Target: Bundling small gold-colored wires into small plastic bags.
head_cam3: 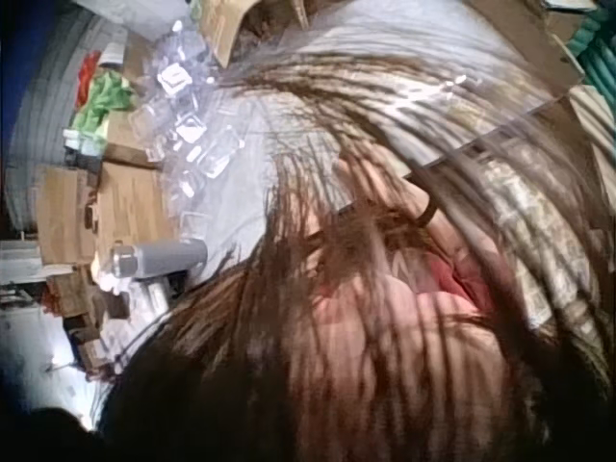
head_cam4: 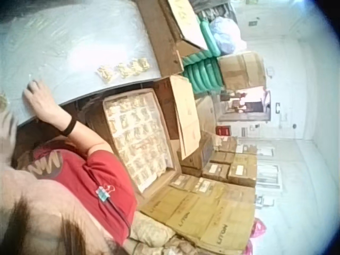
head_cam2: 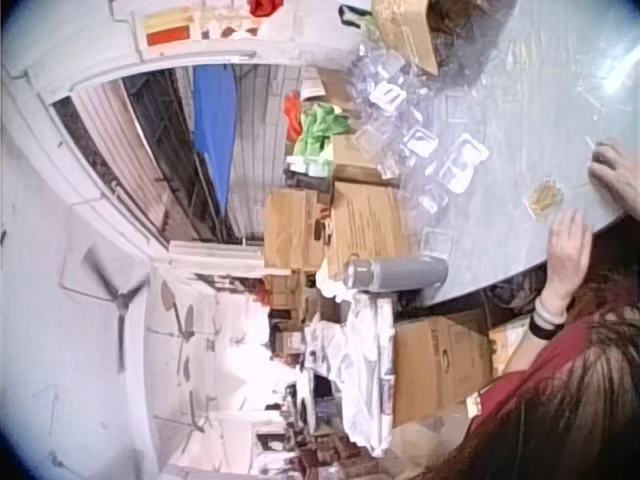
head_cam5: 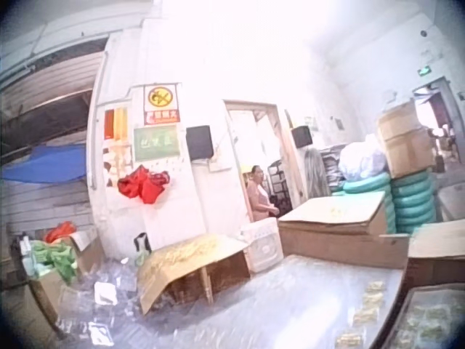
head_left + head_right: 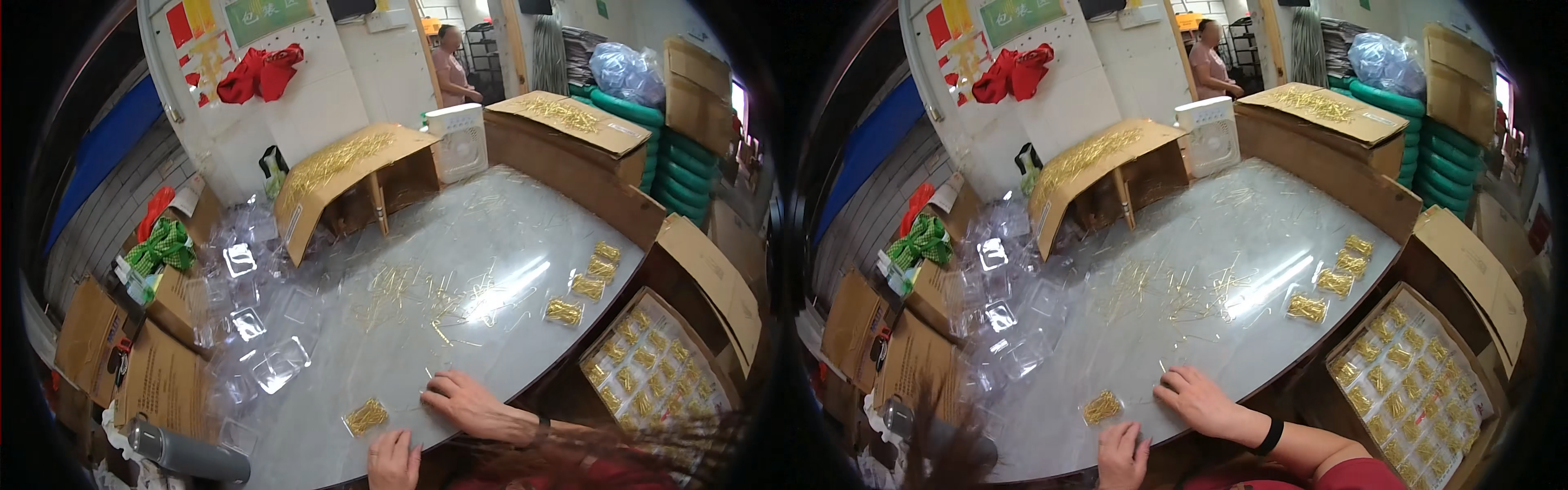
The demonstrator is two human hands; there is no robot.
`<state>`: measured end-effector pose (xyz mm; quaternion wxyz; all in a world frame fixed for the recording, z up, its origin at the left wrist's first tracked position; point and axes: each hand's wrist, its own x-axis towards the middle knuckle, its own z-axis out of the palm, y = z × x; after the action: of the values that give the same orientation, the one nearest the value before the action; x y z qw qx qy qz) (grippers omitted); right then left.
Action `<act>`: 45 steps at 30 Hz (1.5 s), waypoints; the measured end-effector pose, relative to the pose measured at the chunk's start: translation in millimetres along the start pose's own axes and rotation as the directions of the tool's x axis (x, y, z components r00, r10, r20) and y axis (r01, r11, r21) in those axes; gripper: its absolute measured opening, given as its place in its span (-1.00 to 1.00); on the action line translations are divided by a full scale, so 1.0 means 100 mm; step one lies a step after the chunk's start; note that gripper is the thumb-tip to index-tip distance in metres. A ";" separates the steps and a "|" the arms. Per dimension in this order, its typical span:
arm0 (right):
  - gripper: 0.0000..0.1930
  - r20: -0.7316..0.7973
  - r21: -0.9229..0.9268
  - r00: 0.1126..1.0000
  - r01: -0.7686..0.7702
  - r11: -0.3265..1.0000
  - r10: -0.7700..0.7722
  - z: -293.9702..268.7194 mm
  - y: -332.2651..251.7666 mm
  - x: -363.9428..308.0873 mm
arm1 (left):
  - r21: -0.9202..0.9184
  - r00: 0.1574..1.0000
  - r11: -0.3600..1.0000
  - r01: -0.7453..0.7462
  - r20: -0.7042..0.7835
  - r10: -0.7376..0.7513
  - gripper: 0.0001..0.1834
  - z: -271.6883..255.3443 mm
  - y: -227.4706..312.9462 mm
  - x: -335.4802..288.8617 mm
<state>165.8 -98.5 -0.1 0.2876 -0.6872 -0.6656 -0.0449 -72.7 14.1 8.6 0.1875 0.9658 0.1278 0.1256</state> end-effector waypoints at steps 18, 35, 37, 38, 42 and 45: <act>-0.54 -0.149 0.002 0.953 -0.266 0.964 0.263 -0.46 0.08 -0.55 | 0.106 0.989 0.985 0.137 -0.066 -0.131 -0.19 0.30 0.36 0.59; -0.18 0.061 0.122 0.989 -0.140 0.983 0.134 -0.58 0.08 -0.25 | -0.069 0.990 0.992 -0.104 -0.101 0.097 -0.33 0.45 0.39 0.90; -0.25 0.084 0.118 0.993 -0.096 0.988 0.086 -0.57 0.15 -0.22 | -0.140 0.986 0.984 -0.113 -0.141 0.093 -0.35 0.44 0.39 0.90; -0.28 0.097 0.116 0.993 -0.074 0.990 0.063 -0.55 0.17 -0.21 | -0.166 0.985 0.981 -0.105 -0.153 0.079 -0.36 0.44 0.38 0.89; -0.48 -0.005 0.062 0.998 -0.067 0.996 0.068 -0.44 0.21 -0.23 | -0.183 0.982 0.978 -0.099 -0.179 0.066 -0.39 0.45 0.38 0.86; -0.63 -0.056 0.084 0.996 -0.069 0.994 0.074 -0.37 0.19 -0.23 | -0.161 0.981 0.982 -0.102 -0.181 0.072 -0.39 0.46 0.35 0.87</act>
<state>193.6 -134.5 14.4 0.3363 -0.6967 -0.6331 -0.0276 28.8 -7.2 -1.8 0.2511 0.9364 0.0901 0.2281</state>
